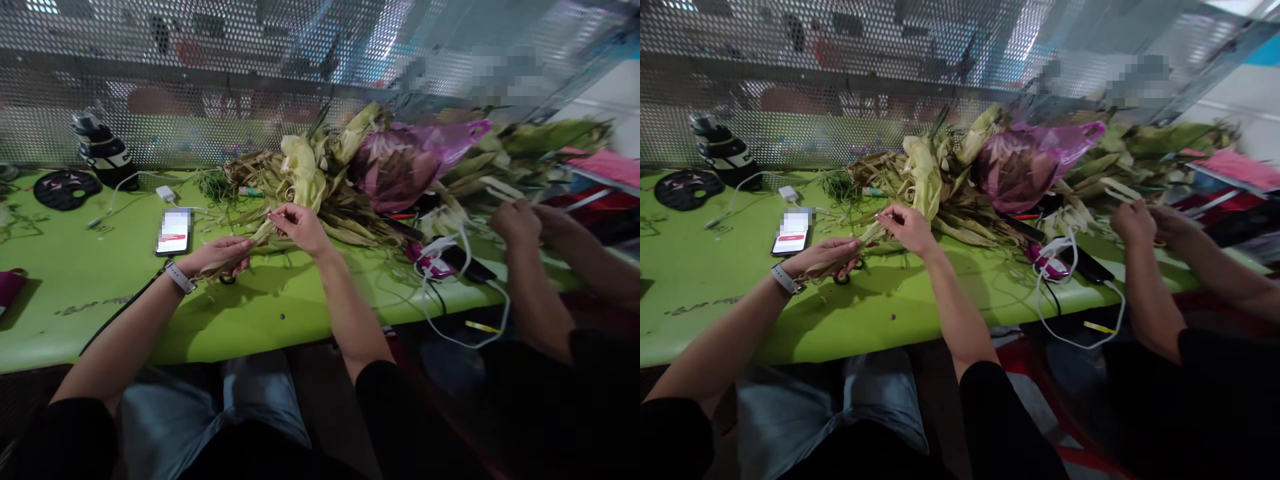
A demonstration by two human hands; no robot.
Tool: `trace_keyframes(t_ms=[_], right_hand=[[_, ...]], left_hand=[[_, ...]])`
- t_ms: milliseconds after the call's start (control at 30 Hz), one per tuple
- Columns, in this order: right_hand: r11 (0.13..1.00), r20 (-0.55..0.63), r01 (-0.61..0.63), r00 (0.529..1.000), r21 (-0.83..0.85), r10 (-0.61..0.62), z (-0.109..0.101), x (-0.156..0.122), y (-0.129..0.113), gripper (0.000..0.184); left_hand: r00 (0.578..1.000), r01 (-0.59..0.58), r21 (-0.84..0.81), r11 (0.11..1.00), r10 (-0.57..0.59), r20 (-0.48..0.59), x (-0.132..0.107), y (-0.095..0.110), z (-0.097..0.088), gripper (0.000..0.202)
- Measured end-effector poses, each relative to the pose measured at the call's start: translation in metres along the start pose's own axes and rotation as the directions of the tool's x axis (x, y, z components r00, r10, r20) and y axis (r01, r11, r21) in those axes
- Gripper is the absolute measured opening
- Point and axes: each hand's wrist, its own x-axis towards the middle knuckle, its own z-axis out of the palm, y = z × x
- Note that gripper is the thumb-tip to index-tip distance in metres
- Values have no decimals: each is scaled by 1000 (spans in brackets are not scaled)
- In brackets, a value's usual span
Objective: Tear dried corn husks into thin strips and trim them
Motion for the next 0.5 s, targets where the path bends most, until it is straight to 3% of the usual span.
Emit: trace_keyframes(t_ms=[67, 167, 300, 400, 500], right_hand=[[1000, -6, -11, 1000, 16, 11, -1, 0, 0, 44], [999, -20, -23, 1000, 22, 23, -4, 1, 2, 44], [1000, -53, -23, 998, 0, 23, -8, 3, 8, 42], [1000, -69, -21, 997, -19, 20, -8, 4, 11, 41], [1000, -78, -29, 997, -8, 28, -7, 5, 11, 41]], left_hand=[[1000, 2, -59, 998, -1, 13, 1, -1, 0, 32], [997, -47, -82, 996, 41, -64, 5, -5, -2, 39], [974, -129, 116, 985, 148, -174, 10, -13, -9, 37], [953, -124, 306, 944, 199, -228, 11, -15, -12, 35], [923, -137, 287, 948, 227, -311, 12, -14, -11, 39]])
